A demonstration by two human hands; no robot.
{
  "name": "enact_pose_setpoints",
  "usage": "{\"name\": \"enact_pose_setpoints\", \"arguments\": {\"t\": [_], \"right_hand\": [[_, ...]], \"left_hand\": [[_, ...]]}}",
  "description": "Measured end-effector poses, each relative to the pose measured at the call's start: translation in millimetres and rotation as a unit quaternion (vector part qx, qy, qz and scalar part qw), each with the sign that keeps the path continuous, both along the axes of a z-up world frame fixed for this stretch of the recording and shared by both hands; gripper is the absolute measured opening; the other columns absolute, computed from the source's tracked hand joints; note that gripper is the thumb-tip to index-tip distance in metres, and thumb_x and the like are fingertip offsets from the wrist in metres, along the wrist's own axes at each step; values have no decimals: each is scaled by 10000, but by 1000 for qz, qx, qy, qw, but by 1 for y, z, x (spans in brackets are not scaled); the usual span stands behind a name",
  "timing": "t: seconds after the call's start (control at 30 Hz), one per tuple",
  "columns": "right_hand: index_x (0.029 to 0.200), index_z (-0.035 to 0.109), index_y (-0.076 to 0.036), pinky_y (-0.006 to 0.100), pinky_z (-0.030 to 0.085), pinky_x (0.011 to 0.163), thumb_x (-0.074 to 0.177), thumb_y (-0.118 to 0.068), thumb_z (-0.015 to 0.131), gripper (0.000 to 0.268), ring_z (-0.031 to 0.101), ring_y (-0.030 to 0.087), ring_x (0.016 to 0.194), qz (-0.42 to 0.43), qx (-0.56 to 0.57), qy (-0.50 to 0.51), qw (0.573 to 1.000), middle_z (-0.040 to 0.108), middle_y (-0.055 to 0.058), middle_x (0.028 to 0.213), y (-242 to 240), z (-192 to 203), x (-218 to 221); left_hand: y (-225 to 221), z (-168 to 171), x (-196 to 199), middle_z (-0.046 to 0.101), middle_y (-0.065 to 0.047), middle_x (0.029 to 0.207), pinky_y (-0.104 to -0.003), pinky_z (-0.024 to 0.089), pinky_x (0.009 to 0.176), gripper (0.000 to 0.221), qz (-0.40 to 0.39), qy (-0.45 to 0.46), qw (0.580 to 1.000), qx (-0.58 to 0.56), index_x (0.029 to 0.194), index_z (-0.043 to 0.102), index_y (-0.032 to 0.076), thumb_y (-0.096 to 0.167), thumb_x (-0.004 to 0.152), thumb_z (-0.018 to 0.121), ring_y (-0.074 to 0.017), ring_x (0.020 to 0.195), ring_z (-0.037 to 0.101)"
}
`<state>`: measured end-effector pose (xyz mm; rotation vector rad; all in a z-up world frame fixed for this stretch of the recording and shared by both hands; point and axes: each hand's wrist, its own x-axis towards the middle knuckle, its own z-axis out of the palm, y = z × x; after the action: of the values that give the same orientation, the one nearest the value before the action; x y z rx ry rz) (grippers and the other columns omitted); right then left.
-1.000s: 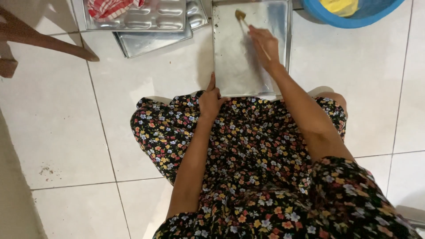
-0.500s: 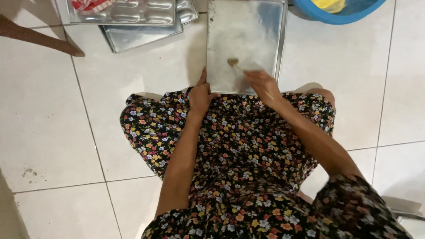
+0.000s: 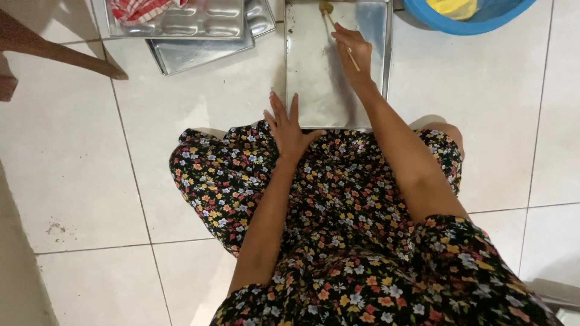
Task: The person is preparing baking trays by applying grease with a brush and cleaning them with a cloth while sitting on the floor.
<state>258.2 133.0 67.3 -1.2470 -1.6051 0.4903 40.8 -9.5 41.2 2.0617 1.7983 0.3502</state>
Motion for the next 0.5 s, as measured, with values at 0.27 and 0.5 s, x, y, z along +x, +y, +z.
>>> {"name": "enact_pose_setpoints", "arguments": {"t": [0.27,0.5], "right_hand": [[1217,743,-31,407,508,811,1048,-97,612,223,657,342,1003,-6,-125,4,992,701,250,1271,-125,4,-18],[1240,785,-124,480,567,869,1066,-194,680,215,693,417,1087,22,-152,-34,988,718,211,1206,-160,-19,-6]], "left_hand": [[10,-19,-4,33,-160,1754,-601,71,1295,1557,-15,-44,999,-28,1675,-1,46,854,623,815,-307,1624,90],[13,-24,-9,138,-193,1733,-641,75,1274,1488,5,-153,988,-34,1694,57,64,730,657,893,-352,1601,176]]}}
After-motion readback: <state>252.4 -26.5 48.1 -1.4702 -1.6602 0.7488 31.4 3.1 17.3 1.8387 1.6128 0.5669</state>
